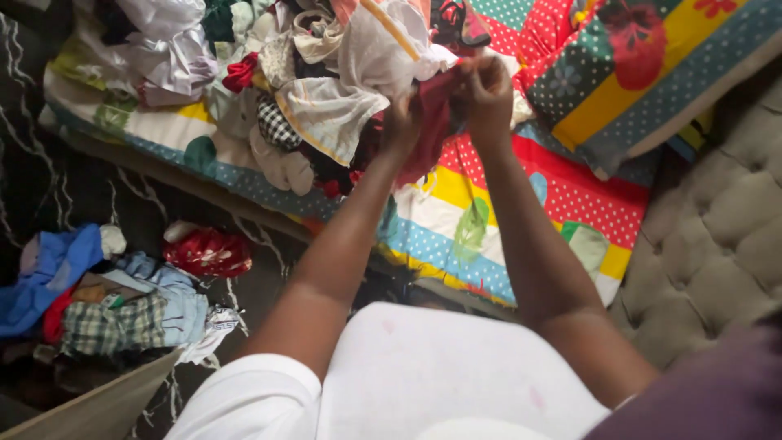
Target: The person is folding various items of clothing from a pile on a bed.
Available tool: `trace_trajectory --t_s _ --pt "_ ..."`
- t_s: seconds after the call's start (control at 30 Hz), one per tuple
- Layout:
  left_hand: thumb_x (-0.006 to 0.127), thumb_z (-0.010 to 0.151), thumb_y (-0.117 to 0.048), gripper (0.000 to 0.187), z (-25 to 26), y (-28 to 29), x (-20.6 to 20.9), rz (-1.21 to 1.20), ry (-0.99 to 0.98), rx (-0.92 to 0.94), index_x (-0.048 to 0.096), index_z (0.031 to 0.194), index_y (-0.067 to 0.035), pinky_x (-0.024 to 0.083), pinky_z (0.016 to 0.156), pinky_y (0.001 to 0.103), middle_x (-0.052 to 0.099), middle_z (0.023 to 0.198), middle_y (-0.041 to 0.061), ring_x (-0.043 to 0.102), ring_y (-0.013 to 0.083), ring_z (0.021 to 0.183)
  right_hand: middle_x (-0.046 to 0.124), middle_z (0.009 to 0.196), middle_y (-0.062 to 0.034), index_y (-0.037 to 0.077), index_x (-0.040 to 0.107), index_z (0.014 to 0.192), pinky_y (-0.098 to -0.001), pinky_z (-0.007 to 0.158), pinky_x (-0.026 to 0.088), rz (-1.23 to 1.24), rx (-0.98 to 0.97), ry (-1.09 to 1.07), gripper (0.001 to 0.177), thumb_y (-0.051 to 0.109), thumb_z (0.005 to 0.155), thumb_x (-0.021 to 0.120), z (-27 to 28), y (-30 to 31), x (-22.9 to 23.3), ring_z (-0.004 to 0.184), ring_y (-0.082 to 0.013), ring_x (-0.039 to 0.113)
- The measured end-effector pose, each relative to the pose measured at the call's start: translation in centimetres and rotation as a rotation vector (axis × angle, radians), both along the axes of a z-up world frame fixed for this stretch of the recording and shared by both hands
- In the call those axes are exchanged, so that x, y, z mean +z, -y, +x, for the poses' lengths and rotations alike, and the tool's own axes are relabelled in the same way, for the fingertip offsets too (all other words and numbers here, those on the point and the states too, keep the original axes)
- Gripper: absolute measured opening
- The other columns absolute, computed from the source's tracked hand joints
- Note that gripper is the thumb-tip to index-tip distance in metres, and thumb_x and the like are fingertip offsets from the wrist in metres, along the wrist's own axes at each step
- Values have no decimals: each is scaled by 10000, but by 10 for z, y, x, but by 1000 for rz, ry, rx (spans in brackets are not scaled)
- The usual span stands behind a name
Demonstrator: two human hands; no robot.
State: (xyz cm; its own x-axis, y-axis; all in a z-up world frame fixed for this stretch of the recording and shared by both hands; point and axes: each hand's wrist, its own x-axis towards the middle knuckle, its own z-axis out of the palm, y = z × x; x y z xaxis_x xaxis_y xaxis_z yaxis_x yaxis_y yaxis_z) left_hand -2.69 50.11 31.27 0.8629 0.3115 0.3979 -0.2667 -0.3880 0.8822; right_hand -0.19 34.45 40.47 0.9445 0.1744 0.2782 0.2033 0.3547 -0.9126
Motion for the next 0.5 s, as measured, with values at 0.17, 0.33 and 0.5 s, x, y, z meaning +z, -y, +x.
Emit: trace_trajectory --t_s 0.17,0.33,0.5 --pt "580 996 -101 261 24 1 73 -472 106 -296 661 1213 21 546 894 344 737 1061 108 707 196 985 623 1033 16 85 494 1325 -219 685 510 -121 152 6 365 171 1056 726 -10 21 11 836 -51 598" --pt "650 996 -90 197 35 2 126 -586 136 -503 704 1134 39 548 823 288 741 983 24 668 96 894 693 1169 -17 48 522 1385 -271 834 598 -365 146 132 531 69 954 832 -30 55 26 1012 -86 689" --pt "670 1044 -163 216 84 -17 83 -147 100 -317 741 1002 37 526 707 303 704 815 65 609 130 734 772 998 -43 10 714 1181 -267 726 583 -687 14 200 253 38 957 829 -7 107 11 856 -69 701"
